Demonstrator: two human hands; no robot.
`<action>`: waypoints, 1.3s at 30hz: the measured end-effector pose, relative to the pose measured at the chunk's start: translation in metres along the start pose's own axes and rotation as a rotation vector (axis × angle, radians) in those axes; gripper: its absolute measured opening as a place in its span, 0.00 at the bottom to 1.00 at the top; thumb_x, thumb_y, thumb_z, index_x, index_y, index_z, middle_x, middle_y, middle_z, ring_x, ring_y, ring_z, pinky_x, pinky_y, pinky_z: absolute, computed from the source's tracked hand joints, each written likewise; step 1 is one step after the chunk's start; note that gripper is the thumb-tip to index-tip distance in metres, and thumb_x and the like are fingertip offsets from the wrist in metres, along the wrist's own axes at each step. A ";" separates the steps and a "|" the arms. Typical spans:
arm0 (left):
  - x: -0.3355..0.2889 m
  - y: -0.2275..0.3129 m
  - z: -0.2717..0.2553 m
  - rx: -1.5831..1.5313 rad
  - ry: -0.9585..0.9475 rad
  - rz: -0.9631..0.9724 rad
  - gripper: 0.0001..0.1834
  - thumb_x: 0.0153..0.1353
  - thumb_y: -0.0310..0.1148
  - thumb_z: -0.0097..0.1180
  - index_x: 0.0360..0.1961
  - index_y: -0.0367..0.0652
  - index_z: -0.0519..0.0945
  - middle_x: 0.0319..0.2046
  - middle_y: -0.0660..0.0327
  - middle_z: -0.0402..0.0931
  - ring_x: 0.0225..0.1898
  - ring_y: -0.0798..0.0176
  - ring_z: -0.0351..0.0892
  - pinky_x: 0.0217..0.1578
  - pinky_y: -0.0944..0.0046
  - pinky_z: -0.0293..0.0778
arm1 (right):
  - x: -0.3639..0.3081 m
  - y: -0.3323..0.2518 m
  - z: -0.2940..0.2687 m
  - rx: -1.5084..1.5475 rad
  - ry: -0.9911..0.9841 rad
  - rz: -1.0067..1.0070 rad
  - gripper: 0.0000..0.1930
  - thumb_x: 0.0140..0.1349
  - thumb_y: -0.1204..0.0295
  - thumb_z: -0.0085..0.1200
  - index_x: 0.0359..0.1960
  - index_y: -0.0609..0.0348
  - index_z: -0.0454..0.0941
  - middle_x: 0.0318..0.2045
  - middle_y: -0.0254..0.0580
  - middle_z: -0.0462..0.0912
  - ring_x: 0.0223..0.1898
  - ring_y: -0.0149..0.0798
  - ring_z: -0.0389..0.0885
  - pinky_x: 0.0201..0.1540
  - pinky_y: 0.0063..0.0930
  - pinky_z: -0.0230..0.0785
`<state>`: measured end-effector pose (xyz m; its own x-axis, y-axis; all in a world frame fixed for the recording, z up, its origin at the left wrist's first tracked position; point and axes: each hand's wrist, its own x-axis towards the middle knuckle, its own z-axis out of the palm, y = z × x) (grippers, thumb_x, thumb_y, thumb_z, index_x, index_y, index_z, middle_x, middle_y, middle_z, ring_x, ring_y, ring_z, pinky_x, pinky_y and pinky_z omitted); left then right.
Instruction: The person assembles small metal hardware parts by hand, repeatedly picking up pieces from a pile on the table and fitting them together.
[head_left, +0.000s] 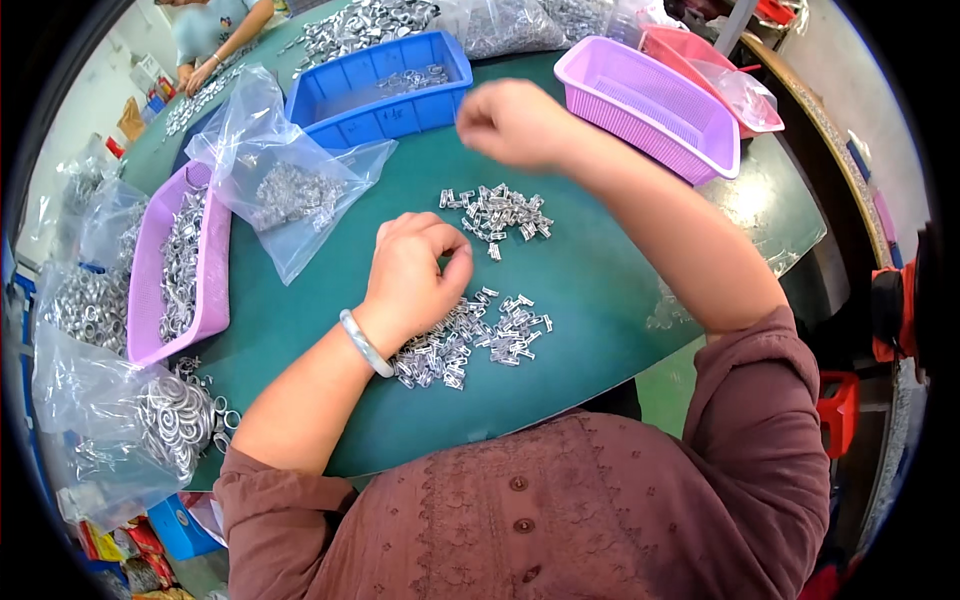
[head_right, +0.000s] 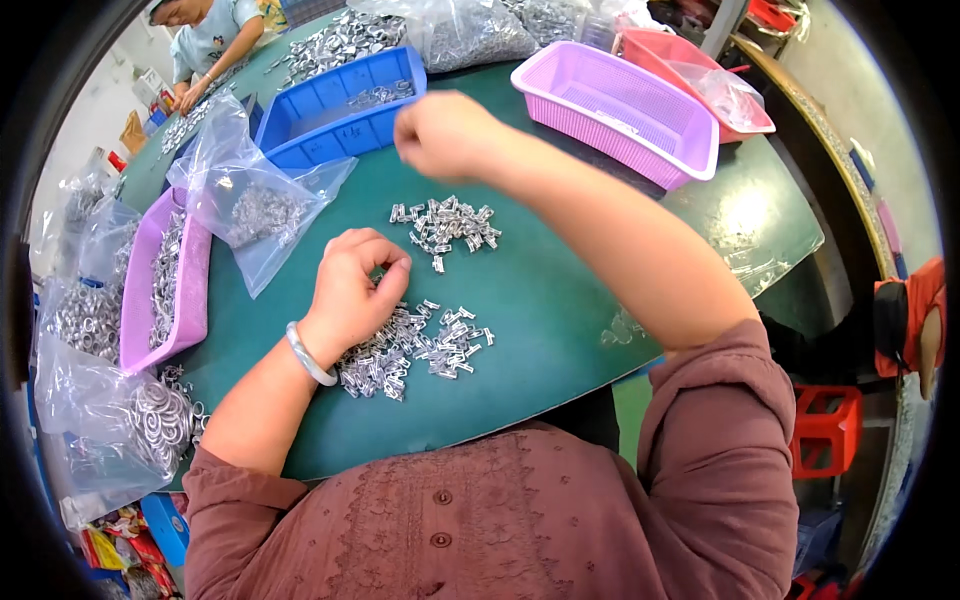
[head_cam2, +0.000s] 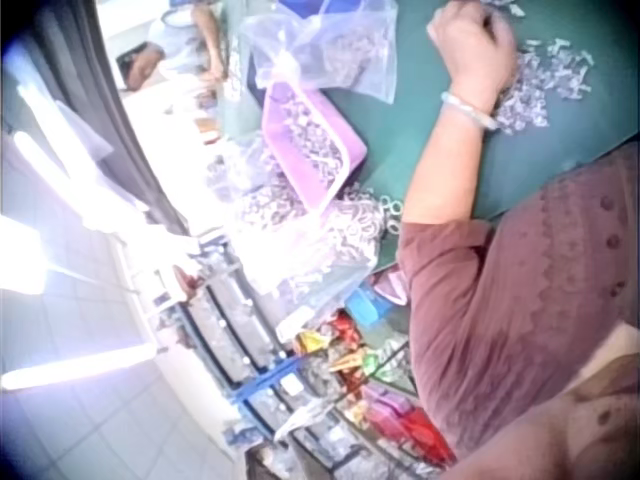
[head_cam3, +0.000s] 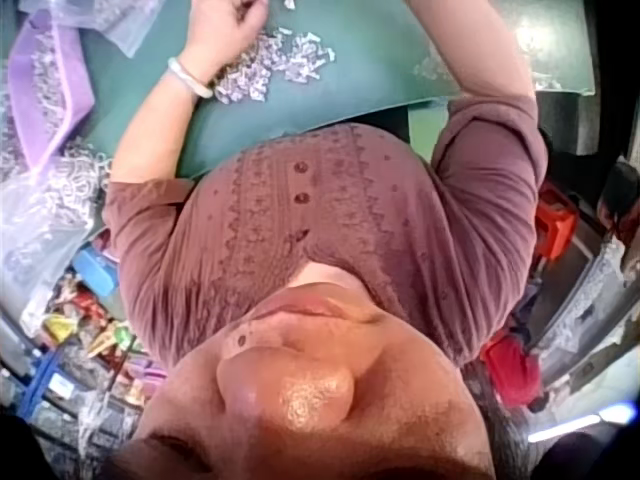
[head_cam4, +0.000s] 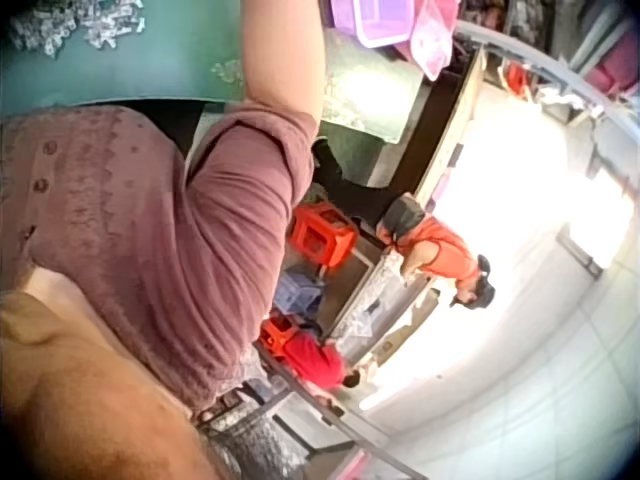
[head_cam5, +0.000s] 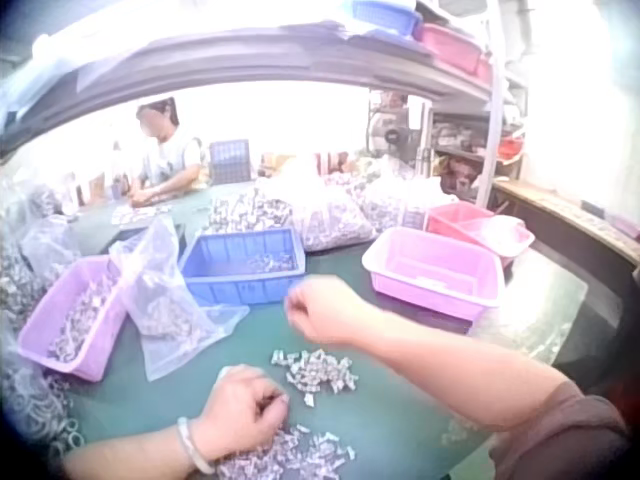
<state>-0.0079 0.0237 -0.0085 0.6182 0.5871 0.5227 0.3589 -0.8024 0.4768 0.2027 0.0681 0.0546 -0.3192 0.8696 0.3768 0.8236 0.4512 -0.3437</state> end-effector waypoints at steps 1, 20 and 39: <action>-0.001 -0.001 0.000 -0.003 -0.001 -0.006 0.01 0.49 0.26 0.58 0.23 0.41 0.80 0.26 0.58 0.77 0.33 0.53 0.75 0.39 0.56 0.68 | -0.017 -0.007 0.003 0.021 -0.092 -0.016 0.07 0.50 0.70 0.55 0.27 0.59 0.82 0.27 0.50 0.83 0.34 0.51 0.82 0.39 0.41 0.74; 0.002 0.005 -0.003 -0.022 -0.248 0.124 0.09 0.51 0.26 0.60 0.36 0.44 0.83 0.32 0.61 0.74 0.40 0.56 0.72 0.47 0.58 0.64 | -0.102 -0.025 0.021 0.027 -0.168 -0.170 0.01 0.51 0.74 0.57 0.25 0.56 0.79 0.28 0.43 0.77 0.35 0.48 0.78 0.39 0.41 0.70; 0.000 0.005 0.000 -0.018 -0.234 0.118 0.09 0.53 0.25 0.60 0.37 0.44 0.83 0.32 0.62 0.74 0.40 0.57 0.72 0.47 0.59 0.64 | -0.105 -0.026 0.018 0.002 -0.172 -0.195 0.05 0.54 0.72 0.56 0.25 0.60 0.78 0.27 0.43 0.77 0.36 0.47 0.77 0.40 0.40 0.70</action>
<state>-0.0058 0.0196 -0.0062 0.8006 0.4474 0.3985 0.2638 -0.8604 0.4360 0.2058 -0.0311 0.0085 -0.5469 0.7874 0.2844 0.7379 0.6139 -0.2804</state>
